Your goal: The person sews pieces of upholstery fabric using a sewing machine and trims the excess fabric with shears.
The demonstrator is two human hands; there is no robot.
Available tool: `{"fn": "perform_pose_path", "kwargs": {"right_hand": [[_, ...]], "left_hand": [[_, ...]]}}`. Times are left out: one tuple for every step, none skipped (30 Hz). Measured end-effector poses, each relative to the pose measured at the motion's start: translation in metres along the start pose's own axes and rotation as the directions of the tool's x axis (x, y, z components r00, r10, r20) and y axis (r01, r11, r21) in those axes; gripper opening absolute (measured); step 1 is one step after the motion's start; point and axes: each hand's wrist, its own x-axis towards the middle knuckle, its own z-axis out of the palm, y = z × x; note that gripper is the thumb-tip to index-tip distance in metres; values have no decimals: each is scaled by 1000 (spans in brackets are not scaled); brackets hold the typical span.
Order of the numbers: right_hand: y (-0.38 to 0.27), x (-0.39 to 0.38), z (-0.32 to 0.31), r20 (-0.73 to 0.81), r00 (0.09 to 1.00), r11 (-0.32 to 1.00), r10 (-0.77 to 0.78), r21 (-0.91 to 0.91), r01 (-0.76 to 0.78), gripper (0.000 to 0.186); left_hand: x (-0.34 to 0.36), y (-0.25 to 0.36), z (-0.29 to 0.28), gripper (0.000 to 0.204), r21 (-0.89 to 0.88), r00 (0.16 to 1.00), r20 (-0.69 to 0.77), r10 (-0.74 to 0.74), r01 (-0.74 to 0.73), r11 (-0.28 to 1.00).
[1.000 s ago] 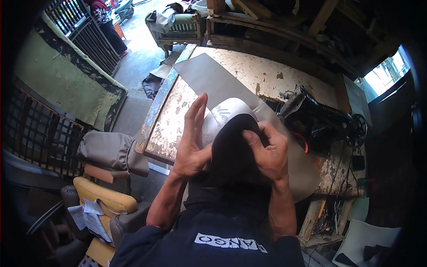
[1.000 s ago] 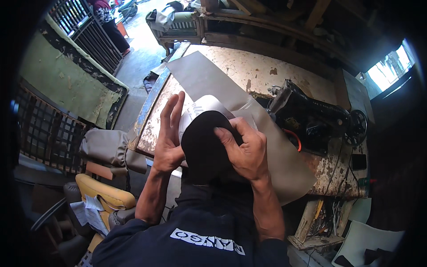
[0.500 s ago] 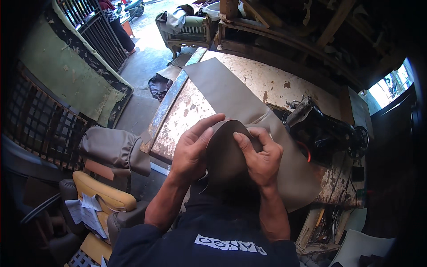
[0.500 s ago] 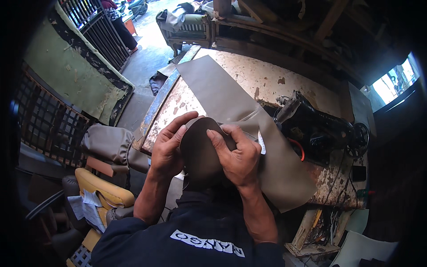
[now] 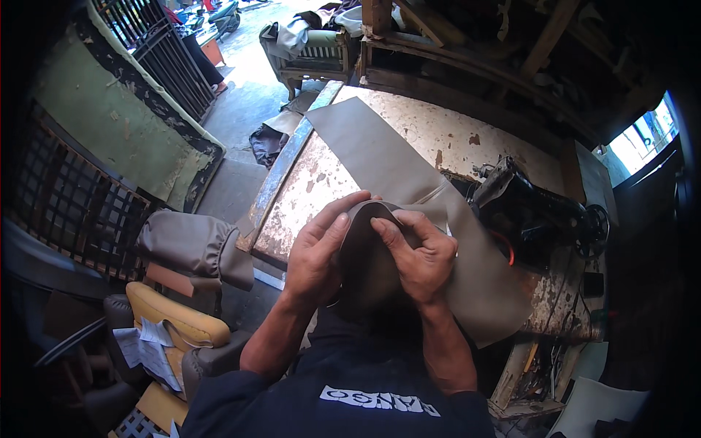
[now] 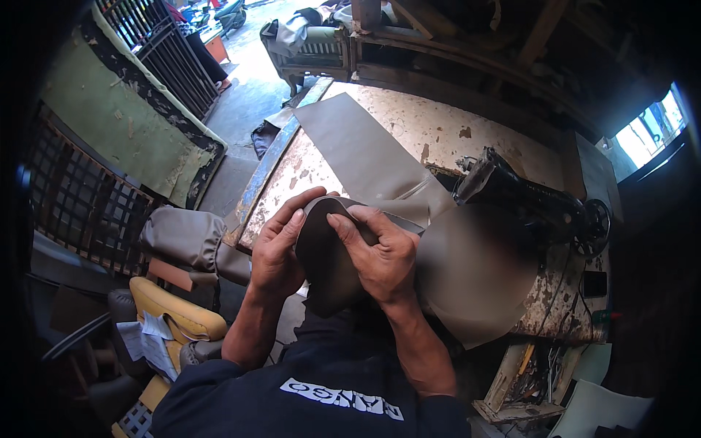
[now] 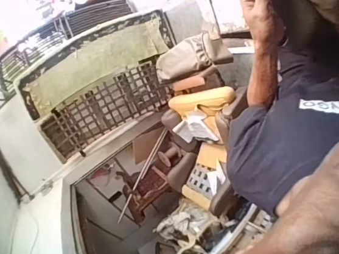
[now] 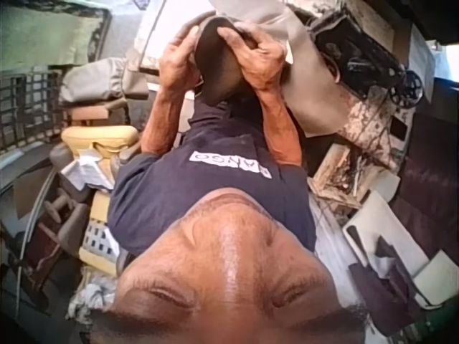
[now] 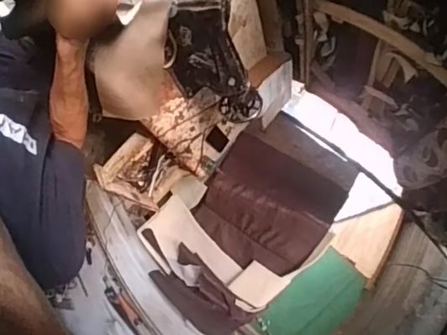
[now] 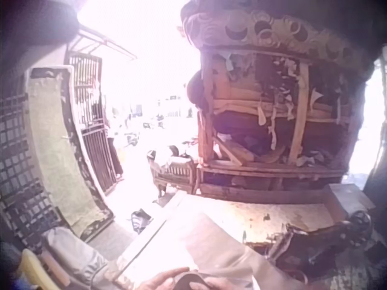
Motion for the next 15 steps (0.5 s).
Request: {"fn": "perform_pose_path", "kwargs": {"right_hand": [[0,1,-1,15,1000,1000,-10,-6,10,22],[-1,1,-2,30,999,1000,-21,-13,21,22],[-2,2,-2,30,999,1000,-22,-13,22,22],[-3,1,-2,32,999,999,-24,-21,25,21],[-4,1,-2,34,999,999,-27,-28,28,21],[-4,1,-1,34,999,999,-27,-29,28,21],[-5,0,-1,29,999,999,-27,-41,28,20],[-5,0,0,23,999,998,-26,-53,27,20],[-5,0,0,23,999,998,-26,-53,27,20],[-5,0,0,28,999,998,-44,-52,45,20],[-4,1,0,32,998,997,-62,-50,63,20],[-4,0,0,32,998,997,-61,-51,63,20],[-3,0,0,43,998,997,-49,-52,51,21],[-2,0,0,53,998,998,-37,-54,40,23],[-1,3,-4,53,998,998,-37,-54,40,23]], "left_hand": [[0,1,-1,42,6,1000,16,-11,11,1000],[0,2,-1,42,6,1000,18,-10,10,1000],[0,3,-1,43,8,1000,25,-12,12,1000],[-1,4,0,43,11,999,31,-14,13,1000],[-1,4,0,43,11,999,32,-13,12,1000],[-2,4,0,44,44,999,32,-5,4,999],[-4,4,1,45,77,999,33,2,-4,997],[-5,4,3,45,77,999,32,2,-5,997],[-6,4,5,44,164,1000,-5,16,-15,986],[-6,4,6,43,250,999,-41,32,-21,968],[-6,2,8,43,249,999,-41,32,-20,968],[-5,0,9,41,285,996,-72,52,-30,958],[-5,-2,10,38,321,992,-101,74,-37,946],[-5,-1,7,38,319,992,-100,72,-36,947],[-4,4,2,35,338,993,-78,91,-60,939]]}}
